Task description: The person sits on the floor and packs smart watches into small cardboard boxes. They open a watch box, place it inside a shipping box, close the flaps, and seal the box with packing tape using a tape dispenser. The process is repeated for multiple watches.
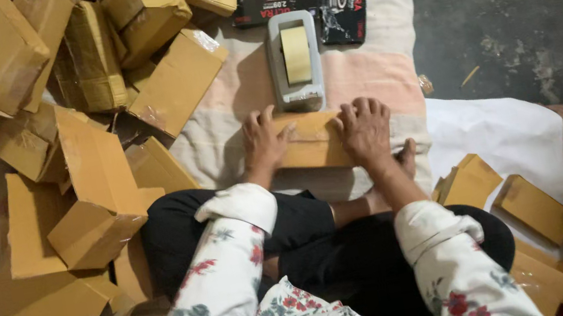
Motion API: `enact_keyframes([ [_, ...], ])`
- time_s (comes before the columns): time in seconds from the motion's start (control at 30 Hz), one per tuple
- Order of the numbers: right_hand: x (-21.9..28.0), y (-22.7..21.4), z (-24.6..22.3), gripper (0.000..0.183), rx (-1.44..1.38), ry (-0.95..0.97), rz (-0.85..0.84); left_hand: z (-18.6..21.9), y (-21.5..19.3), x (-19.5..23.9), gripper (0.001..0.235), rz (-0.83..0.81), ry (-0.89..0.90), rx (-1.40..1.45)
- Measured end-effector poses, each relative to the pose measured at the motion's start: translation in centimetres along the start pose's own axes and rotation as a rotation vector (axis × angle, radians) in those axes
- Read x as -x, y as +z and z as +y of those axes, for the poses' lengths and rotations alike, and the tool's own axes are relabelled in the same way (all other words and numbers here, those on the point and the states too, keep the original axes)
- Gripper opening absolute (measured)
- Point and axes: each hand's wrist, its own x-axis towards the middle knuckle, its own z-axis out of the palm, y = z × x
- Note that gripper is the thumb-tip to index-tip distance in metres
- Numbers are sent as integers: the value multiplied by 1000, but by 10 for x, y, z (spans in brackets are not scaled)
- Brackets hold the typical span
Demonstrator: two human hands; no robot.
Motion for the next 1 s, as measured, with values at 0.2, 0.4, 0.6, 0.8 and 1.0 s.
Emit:
enact_keyframes([
  [0.2, 21, 75, -59, 70, 40, 136, 193, -22, 46, 21, 49, 145, -83, 153],
  [0.4, 20, 76, -104, 74, 236, -85, 14, -30, 31, 7, 36, 101, -43, 143],
  [0.6, 42, 52, -33, 81, 20, 15, 15, -23, 27, 7, 37, 69, -66, 24],
  [0.8, 43, 49, -41, 83, 1, 171, 195, -17, 12, 9, 66, -87, -399, 109],
  [1.0, 44, 57, -103, 72, -66, -33, 70, -39, 40, 9, 81, -186, -591, 127],
])
